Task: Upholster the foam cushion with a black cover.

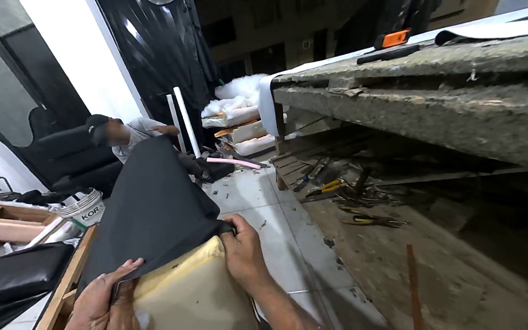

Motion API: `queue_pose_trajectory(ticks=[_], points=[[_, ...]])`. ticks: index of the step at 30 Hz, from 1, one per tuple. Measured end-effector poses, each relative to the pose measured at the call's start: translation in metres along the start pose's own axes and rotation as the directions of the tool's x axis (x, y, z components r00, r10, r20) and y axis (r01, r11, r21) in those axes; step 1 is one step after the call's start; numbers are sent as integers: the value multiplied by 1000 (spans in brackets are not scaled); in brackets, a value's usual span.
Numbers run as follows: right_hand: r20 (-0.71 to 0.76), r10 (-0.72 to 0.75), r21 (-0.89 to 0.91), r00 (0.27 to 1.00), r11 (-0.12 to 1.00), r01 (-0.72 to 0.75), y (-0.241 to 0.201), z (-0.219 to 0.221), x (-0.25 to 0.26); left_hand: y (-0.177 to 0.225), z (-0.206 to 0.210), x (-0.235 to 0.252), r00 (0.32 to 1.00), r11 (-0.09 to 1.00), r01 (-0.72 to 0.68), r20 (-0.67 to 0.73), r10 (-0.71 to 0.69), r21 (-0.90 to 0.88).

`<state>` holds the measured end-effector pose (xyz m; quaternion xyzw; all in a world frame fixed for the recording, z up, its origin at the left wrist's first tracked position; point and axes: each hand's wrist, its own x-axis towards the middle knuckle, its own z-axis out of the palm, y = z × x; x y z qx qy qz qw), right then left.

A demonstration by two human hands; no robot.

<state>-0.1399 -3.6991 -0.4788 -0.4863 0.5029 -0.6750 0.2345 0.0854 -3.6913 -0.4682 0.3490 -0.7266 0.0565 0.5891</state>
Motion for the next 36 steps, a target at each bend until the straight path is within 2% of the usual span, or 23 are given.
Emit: queue_pose_trajectory(ticks=[2, 4, 8, 10, 12, 14, 16, 18, 21, 24, 32, 36], points=[[-83, 67, 99, 994, 993, -58, -5, 10, -4, 0, 1, 0, 1000, 1000, 3, 0, -3, 21], [-100, 67, 160, 993, 986, -50, -5, 15, -8, 1, 2, 0, 1000, 999, 7, -1, -7, 32], [-9, -155, 205, 988, 966, 154, -8, 20, -12, 4, 3, 0, 999, 998, 19, -28, -18, 56], [8, -226, 162, 974, 962, 222, -7, 24, -10, 5, 3, -2, 999, 996, 33, -35, -30, 81], [112, -271, 80, 956, 961, 264, -7, 17, -11, 5, 3, -3, 998, 994, 42, -40, -39, 101], [243, -201, -62, 949, 973, 222, -17, 6, -14, 5, 3, -3, 998, 995, 49, -53, -45, 85], [281, -96, -170, 955, 974, 148, -28, 2, -12, 4, 2, -4, 997, 997, 59, -61, -55, 59], [286, -30, -191, 958, 978, 88, -32, 1, -2, 5, 2, -4, 996, 997, 60, -67, -57, 49], [301, -43, -190, 953, 976, 104, -28, 4, 13, 4, 4, -4, 995, 998, 51, -82, -48, 39], [248, -175, -147, 953, 965, 215, -23, 11, 9, 4, 4, -4, 996, 997, 53, -71, -49, 57], [242, -310, 61, 919, 951, 304, -10, 12, 7, 7, 8, -2, 993, 995, 60, -103, -52, 75], [112, -384, 88, 917, 923, 375, -4, 20, 4, 10, 11, -1, 987, 993, 103, -134, -94, 64]])
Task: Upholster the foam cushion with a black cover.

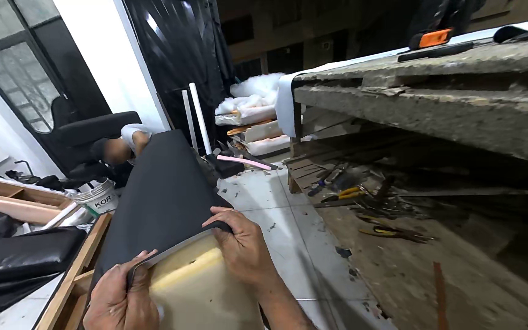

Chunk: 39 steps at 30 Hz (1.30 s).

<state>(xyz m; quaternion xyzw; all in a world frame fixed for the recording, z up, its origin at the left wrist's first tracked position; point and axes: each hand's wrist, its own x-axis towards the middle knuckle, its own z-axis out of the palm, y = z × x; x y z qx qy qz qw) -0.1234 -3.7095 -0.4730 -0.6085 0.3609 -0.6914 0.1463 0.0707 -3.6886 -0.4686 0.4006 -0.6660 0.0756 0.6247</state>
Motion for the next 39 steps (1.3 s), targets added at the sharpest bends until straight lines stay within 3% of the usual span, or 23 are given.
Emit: queue_pose_trajectory(ticks=[4, 6, 9, 14, 18, 22, 25, 27, 29, 35, 39], points=[[-197, -88, -104, 976, 992, 68, 1, 13, -5, 16, 4, 3, 988, 976, 126, -68, -140, -178], [-267, -152, -166, 952, 980, 110, 3, 17, -8, 20, 6, 1, 984, 955, 122, -90, -151, -271], [-283, -224, -184, 933, 967, 176, 9, 16, -16, 12, 4, -6, 994, 962, 45, -86, -71, -268], [-265, -299, -152, 917, 952, 266, 18, 13, -14, -13, -1, -11, 996, 989, -89, 8, 91, -118], [-205, -364, -147, 909, 929, 339, 24, 8, -10, -22, -6, -10, 975, 977, -208, 73, 211, -52], [-85, -457, -186, 885, 880, 437, 32, 0, -12, -23, -6, -10, 973, 974, -221, 62, 224, -50], [187, -490, -456, 852, 725, 517, 8, -12, -10, -22, -5, -8, 975, 975, -220, 33, 221, -32], [418, -427, -517, 801, 614, 597, -25, -2, -4, -22, -4, -8, 978, 978, -207, 19, 207, -30], [534, -381, -524, 755, 552, 649, -40, 22, -1, -23, -5, -10, 981, 981, -193, 19, 193, -39], [339, -521, -494, 783, 610, 620, -23, 38, -9, -18, -8, -7, 988, 987, -152, 30, 154, -57], [306, -548, -509, 779, 597, 620, -17, 40, -15, -16, -14, -2, 983, 985, -171, 65, 169, 15]])
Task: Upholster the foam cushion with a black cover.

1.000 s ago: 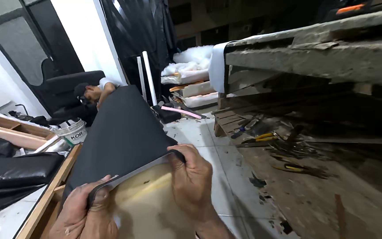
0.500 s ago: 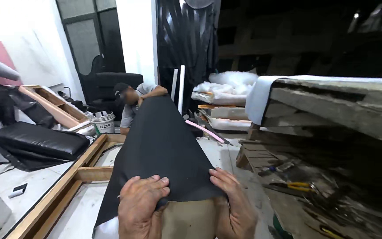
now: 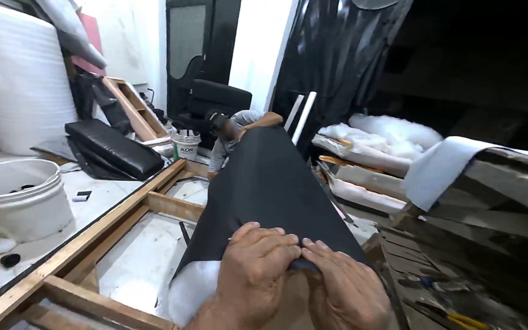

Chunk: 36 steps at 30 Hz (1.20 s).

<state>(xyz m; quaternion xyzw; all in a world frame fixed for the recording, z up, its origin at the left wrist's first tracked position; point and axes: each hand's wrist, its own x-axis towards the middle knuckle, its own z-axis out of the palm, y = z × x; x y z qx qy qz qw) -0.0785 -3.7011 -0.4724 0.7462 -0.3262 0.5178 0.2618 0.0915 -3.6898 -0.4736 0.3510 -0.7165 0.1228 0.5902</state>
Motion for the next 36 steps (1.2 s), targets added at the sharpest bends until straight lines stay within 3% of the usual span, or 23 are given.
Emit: queue_pose_trajectory(ticks=[5, 10, 13, 17, 20, 22, 24, 28, 33, 35, 36], points=[[4, -14, -15, 1000, 1000, 14, 2, 2, -6, -8, -41, -8, 994, 995, 50, 95, -58, 88], [-13, -24, -23, 1000, 999, 24, 4, 3, -8, -65, -71, -85, 950, 949, 313, -33, -311, 40], [-6, -22, -31, 1000, 999, 22, 5, 2, -11, -83, -68, -113, 937, 940, 341, -68, -342, -17], [15, -21, -19, 1000, 1000, 21, 8, 2, -13, -86, -62, -106, 910, 931, 362, -200, -364, -44], [23, -23, -23, 999, 999, 23, 8, 1, -14, -81, -48, -92, 814, 881, 461, -345, -466, -102], [18, -29, -25, 999, 999, 29, 8, 1, -13, -81, -41, -85, 776, 848, 522, -361, -518, -93], [21, -28, -24, 999, 999, 29, 8, 1, -13, -86, -39, -85, 797, 853, 519, -328, -507, -57], [13, -32, -29, 999, 999, 32, 9, 3, -13, -102, -53, -97, 916, 921, 380, -171, -362, 83], [52, -25, -48, 998, 998, 28, 9, 2, -11, -119, -66, -98, 972, 908, 236, -98, -215, 347], [71, -33, -60, 997, 998, 37, 8, 2, -8, -124, -77, -101, 951, 855, 263, 26, -307, 448], [75, -30, -64, 997, 997, 35, 8, 2, -8, -125, -80, -101, 908, 817, 314, 98, -407, 483]])
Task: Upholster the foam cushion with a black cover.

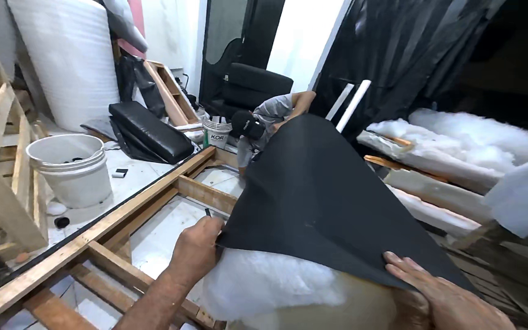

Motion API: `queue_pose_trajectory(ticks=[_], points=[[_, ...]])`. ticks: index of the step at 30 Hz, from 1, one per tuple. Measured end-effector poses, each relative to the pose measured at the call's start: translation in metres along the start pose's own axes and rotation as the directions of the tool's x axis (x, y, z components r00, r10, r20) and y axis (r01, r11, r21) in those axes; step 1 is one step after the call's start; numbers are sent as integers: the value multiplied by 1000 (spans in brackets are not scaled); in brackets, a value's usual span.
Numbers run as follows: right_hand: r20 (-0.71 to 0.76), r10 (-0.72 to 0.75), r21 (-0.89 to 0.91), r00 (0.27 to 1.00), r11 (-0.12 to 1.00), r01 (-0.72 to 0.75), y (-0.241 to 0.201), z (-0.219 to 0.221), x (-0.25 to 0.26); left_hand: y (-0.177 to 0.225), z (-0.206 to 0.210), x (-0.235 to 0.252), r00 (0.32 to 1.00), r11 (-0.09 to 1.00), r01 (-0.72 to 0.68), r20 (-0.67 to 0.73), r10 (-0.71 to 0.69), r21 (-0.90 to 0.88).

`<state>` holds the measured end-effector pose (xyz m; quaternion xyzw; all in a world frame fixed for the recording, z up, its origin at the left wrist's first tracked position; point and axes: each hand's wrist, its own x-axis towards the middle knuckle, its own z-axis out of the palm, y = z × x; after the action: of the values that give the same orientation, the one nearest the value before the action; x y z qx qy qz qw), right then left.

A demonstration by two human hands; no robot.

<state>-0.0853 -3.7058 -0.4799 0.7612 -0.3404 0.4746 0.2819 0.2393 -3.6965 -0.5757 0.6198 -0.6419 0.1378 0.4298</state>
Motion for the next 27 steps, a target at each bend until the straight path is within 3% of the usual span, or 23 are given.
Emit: queue_pose_trajectory(ticks=[2, 6, 9, 11, 13, 15, 18, 20, 25, 27], points=[[2, -1, -1, 1000, 1000, 1, -1, 1, 2, -1, -4, -3, 970, 989, 150, 196, -146, -6], [-6, -3, -2, 1000, 1000, 3, -3, 4, 5, 5, 1, -15, 931, 870, 363, 166, -325, -333], [-11, -7, -2, 1000, 1000, 7, -2, 4, 4, 2, 16, -29, 891, 802, 453, 218, -398, -389], [-18, -9, 0, 1000, 1000, 9, -1, 4, 3, -6, 29, -39, 877, 792, 479, 169, -450, -377], [-28, -17, -1, 999, 1000, 17, -1, 5, 3, -13, 38, -44, 899, 829, 402, -5, -438, -389], [-29, -16, 1, 999, 1000, 16, -1, 6, 5, -13, 36, -43, 932, 873, 257, -133, -338, -415], [-24, -16, 3, 1000, 1000, 16, -1, 6, 6, 12, 9, -29, 988, 875, 10, -127, -82, -484], [-33, -20, -3, 999, 1000, 20, -1, 7, 6, 31, -5, -13, 984, 866, -133, -167, 58, -481], [-33, -28, -3, 999, 1000, 28, -2, 6, 7, 50, -16, 25, 944, 893, -309, -215, 248, -327], [-19, -25, -2, 1000, 1000, 25, -3, 6, 7, 56, -19, 33, 937, 892, -311, -264, 230, -327]])
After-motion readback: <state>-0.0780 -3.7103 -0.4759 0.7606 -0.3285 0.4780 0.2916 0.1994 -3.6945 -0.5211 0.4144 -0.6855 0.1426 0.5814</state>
